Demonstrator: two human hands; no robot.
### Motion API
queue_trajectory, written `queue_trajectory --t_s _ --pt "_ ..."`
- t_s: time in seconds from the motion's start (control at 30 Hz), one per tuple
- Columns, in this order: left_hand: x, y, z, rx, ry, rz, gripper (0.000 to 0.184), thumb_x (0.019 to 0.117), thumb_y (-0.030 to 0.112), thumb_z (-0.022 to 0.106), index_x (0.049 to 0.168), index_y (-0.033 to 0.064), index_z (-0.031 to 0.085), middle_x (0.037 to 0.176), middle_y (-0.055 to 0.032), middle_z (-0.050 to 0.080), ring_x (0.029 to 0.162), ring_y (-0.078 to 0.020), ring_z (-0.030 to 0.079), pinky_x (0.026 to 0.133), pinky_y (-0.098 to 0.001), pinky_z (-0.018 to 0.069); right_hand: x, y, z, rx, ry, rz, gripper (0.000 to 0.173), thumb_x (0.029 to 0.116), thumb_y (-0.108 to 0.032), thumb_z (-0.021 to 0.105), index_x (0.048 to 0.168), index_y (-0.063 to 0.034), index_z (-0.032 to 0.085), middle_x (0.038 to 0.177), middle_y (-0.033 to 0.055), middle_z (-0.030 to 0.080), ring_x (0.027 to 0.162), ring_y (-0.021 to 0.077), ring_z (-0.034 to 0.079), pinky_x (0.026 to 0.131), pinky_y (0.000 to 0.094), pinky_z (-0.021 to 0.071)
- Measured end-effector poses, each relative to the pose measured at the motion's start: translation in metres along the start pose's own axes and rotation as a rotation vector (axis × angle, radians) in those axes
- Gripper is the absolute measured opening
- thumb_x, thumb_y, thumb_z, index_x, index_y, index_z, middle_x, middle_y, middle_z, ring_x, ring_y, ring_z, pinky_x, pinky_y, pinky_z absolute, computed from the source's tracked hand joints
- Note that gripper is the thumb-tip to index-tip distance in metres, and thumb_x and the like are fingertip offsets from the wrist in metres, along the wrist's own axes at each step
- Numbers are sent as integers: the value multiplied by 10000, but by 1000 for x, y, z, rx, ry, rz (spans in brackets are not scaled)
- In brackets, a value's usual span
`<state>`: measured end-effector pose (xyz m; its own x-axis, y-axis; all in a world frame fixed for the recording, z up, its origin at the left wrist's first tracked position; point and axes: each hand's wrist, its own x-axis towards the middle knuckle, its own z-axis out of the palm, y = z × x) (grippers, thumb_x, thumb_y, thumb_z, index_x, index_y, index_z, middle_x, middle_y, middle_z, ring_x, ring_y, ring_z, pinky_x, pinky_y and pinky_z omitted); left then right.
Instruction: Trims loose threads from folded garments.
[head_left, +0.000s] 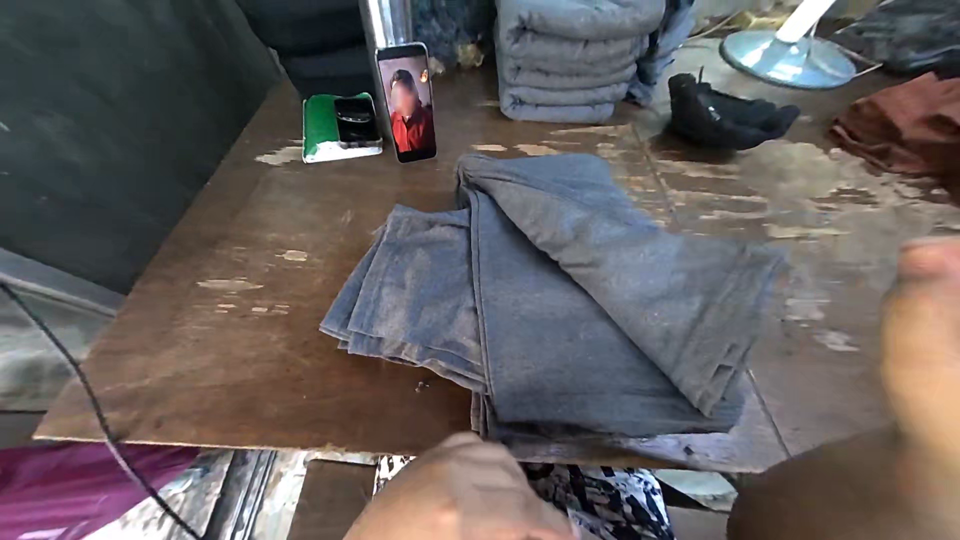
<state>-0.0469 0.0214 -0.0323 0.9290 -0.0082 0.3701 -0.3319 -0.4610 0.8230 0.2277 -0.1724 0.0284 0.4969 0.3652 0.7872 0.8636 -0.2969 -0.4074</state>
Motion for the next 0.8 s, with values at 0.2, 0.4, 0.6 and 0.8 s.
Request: queue_trajectory --t_s 0.2,0.4,0.6,0.8 --pt "35 -30 33 482 403 -22 179 979 281 687 1107 176 752 1096 33 738 1105 -130 643 950 -329 505 -63 -40 37 347 -569 -129 239 948 -281 697 1068 -95 605 984 53 711 882 100 642 764 234 522" --pt "40 -36 39 467 531 36 96 972 150 679 1005 112 761 976 0 734 1009 -119 658 917 -255 518 -68 -40 51 473 -470 -110 91 952 -151 622 968 -62 623 880 50 686 797 91 584 744 230 456" --pt "43 -37 42 520 658 6 197 855 17 668 1022 39 771 965 -83 686 977 -98 636 907 -146 502 -52 -41 48 648 -257 -60 150 958 -108 643 954 -132 495 961 -21 662 840 -2 618 712 123 490" --pt "54 -37 44 98 673 -20 331 945 -15 617 1257 -125 641 1078 -122 742 964 -77 706 883 -211 582 -50 -41 72 299 -144 -91 98 983 -97 608 951 -19 559 911 76 646 765 32 590 682 140 491"
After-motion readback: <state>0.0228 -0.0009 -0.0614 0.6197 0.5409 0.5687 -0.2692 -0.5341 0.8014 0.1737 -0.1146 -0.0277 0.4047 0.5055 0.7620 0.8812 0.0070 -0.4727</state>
